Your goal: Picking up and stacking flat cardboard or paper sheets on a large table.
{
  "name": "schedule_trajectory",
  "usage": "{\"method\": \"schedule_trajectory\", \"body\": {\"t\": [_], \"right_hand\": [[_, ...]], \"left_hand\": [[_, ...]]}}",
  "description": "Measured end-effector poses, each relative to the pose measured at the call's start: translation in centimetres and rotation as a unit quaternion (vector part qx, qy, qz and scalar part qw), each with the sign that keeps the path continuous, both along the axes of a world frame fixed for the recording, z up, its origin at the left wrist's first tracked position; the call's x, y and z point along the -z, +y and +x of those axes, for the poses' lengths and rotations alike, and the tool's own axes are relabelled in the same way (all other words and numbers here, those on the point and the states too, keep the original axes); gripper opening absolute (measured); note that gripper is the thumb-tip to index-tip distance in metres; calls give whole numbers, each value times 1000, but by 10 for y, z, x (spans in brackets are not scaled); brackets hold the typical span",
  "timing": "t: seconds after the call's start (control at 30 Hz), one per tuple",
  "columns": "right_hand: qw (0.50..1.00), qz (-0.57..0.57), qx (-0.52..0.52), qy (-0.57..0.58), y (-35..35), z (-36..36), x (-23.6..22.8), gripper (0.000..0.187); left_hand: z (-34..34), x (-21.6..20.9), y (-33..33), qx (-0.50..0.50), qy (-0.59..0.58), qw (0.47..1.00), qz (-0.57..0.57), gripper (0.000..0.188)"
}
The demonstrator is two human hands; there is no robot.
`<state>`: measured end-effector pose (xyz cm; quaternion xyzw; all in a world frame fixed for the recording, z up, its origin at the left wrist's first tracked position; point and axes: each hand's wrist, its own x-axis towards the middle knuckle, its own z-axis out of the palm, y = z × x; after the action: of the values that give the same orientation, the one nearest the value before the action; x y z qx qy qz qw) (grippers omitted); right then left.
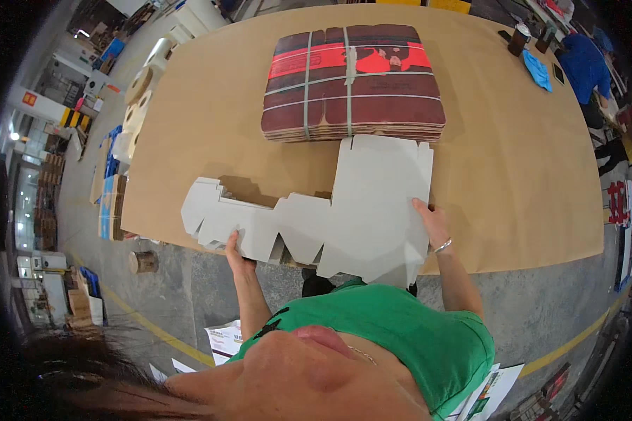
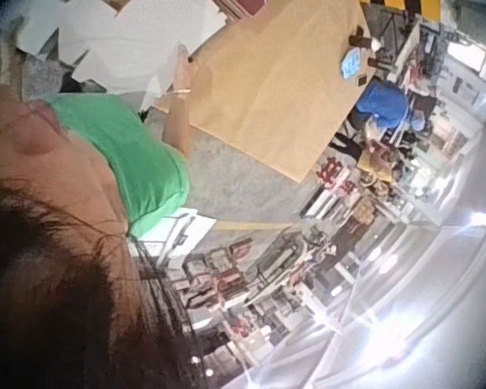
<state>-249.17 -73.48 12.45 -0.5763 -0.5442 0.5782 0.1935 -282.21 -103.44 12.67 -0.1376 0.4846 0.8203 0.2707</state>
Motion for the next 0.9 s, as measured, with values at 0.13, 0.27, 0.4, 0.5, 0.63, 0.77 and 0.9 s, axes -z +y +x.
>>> {"method": "schedule_trajectory", "body": {"t": [0.13,0.27,0.4,0.5,0.63,0.77,0.9], "right_hand": [[1000,10,11,1,-28,-13,-8,55],[1000,-15,-8,13,-52,-29,-1,53],[998,-25,-20,55,-72,-70,19,49],[994,-75,-45,57,-94,-107,-6,50],[995,-81,-55,25,-138,-178,-18,54],[991,-101,-74,53,-166,-243,-7,56],[987,-105,-111,57,-185,-318,3,57]], "left_hand": [[-19,12,-22,-10,-28,999,-17,46],[-46,18,-36,-29,-6,999,-43,44],[-95,10,-81,-1,-33,999,-22,46],[-119,22,-111,14,-51,998,-20,48],[-191,31,-149,48,-54,997,2,47],[-264,26,-176,66,-71,995,-10,46],[-344,37,-206,103,-58,993,24,44]]}}
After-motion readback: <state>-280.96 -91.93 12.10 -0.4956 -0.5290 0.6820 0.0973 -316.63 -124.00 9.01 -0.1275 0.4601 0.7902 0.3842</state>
